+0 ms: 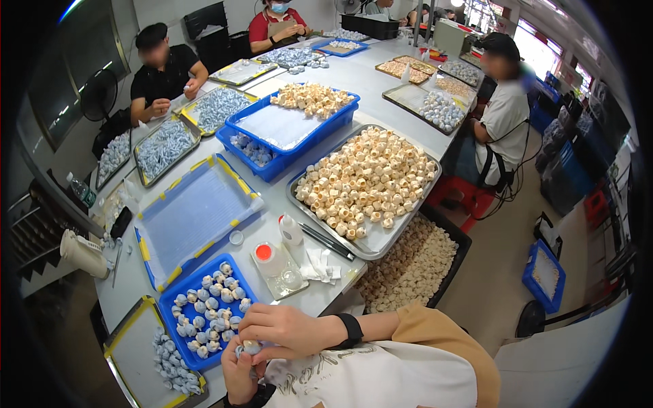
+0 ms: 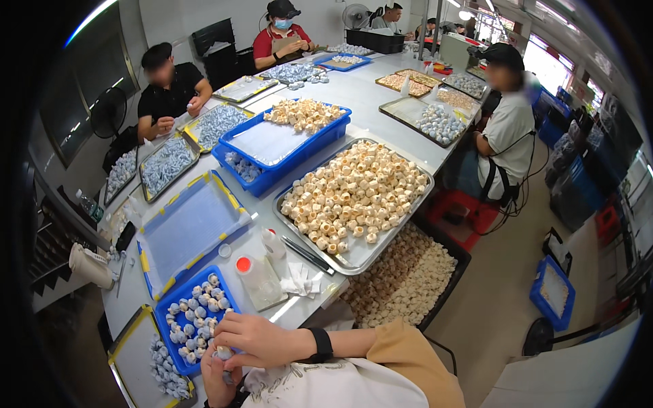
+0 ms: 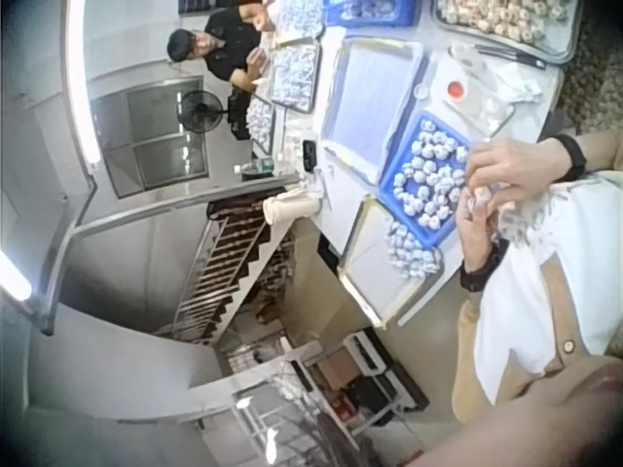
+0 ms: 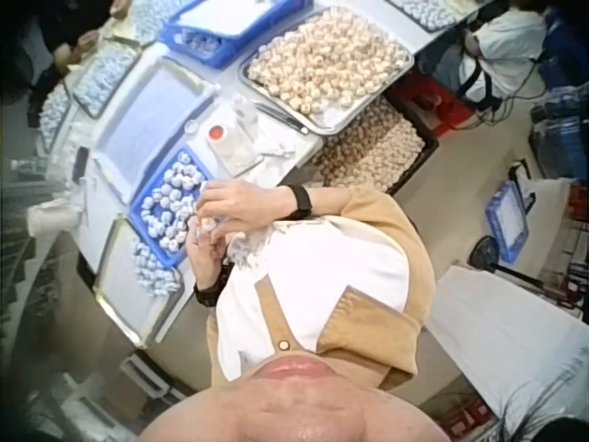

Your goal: The person sits at a workstation in a factory setting and assembles small, shell-like decorative items. They pick up a white base and a grey cap, press them together, and place the finished unit into a blue tray. The process is repeated continuously with other workers visible in the background performing similar tasks.

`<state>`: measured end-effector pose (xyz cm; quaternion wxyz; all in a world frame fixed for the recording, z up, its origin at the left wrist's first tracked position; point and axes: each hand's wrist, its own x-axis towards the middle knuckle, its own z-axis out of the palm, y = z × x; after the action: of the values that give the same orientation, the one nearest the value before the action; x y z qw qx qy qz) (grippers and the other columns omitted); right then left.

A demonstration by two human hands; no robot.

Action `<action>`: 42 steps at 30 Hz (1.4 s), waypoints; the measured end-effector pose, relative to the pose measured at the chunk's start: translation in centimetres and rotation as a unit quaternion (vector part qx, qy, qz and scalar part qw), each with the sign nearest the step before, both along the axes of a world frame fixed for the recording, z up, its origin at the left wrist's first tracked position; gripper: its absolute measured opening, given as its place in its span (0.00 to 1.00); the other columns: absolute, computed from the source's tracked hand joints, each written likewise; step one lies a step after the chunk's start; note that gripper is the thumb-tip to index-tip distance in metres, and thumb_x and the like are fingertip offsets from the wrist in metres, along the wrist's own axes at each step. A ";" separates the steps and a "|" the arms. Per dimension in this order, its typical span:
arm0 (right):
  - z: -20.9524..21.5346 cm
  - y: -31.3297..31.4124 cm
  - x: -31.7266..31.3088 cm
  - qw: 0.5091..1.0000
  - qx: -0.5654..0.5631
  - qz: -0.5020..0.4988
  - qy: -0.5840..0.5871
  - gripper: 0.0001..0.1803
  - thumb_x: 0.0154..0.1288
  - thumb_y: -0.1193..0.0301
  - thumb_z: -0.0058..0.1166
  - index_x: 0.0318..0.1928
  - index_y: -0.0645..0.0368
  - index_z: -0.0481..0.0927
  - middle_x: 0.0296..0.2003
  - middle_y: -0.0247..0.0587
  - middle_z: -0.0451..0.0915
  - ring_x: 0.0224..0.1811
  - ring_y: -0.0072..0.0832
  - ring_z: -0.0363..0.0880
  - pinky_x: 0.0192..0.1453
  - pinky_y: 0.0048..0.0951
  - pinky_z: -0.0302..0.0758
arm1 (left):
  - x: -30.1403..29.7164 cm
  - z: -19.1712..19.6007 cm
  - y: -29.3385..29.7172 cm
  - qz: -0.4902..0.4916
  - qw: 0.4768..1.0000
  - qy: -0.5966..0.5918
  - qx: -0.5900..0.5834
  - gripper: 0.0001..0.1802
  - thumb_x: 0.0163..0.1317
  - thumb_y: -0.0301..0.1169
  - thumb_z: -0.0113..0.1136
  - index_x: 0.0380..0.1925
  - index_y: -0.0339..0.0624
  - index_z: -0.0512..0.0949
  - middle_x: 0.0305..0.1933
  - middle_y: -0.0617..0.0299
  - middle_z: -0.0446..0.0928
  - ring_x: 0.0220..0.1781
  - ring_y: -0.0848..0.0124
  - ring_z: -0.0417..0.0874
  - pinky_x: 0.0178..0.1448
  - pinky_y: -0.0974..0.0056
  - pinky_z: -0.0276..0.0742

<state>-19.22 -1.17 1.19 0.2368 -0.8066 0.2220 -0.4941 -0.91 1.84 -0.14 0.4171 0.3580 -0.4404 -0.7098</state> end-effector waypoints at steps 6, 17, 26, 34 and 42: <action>-0.3 0.1 0.3 1.000 -0.019 0.001 -0.010 0.16 0.54 0.64 0.57 0.39 0.62 0.73 0.36 0.42 0.71 0.37 0.38 0.69 0.37 0.35 0.68 | -1.1 2.3 0.5 0.061 0.995 -0.040 0.074 0.19 0.65 0.45 0.49 0.27 0.40 0.72 0.12 0.72 0.62 0.11 0.84 0.57 0.16 0.77 0.48; -0.1 -0.9 1.0 1.000 -0.008 -0.026 0.006 0.16 0.55 0.64 0.56 0.38 0.62 0.71 0.35 0.42 0.70 0.38 0.37 0.68 0.38 0.34 0.67 | 1.9 5.8 0.5 0.149 0.974 0.037 -0.163 0.17 0.66 0.36 0.45 0.48 0.35 0.68 0.17 0.64 0.62 0.12 0.80 0.54 0.15 0.75 0.50; -1.4 -1.5 4.6 0.944 -0.017 -0.190 0.269 0.16 0.49 0.68 0.59 0.35 0.63 0.71 0.36 0.42 0.69 0.42 0.34 0.66 0.40 0.31 0.63 | -4.4 18.0 -0.3 -0.406 0.812 0.323 -0.266 0.14 0.61 0.29 0.54 0.48 0.51 0.71 0.12 0.62 0.66 0.07 0.75 0.61 0.10 0.72 0.52; -2.5 -2.4 4.9 0.908 -0.033 -0.228 0.350 0.15 0.42 0.76 0.55 0.35 0.62 0.73 0.39 0.43 0.69 0.47 0.35 0.66 0.40 0.30 0.64 | -5.5 17.2 -0.1 -0.407 0.825 0.347 -0.183 0.09 0.59 0.28 0.56 0.41 0.47 0.75 0.12 0.63 0.65 0.08 0.75 0.60 0.11 0.72 0.51; -2.1 -2.5 4.8 0.913 -0.012 -0.237 0.332 0.28 0.44 0.77 0.54 0.50 0.64 0.68 0.45 0.46 0.68 0.50 0.37 0.66 0.42 0.32 0.66 | -5.9 17.0 0.1 -0.402 0.823 0.343 -0.209 0.07 0.59 0.29 0.56 0.38 0.46 0.76 0.12 0.63 0.65 0.08 0.75 0.61 0.11 0.72 0.51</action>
<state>-14.45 -3.69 -0.94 0.0157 -0.8505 0.4669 -0.2418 -6.76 1.89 16.87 0.2835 -0.2135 -0.5120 -0.7822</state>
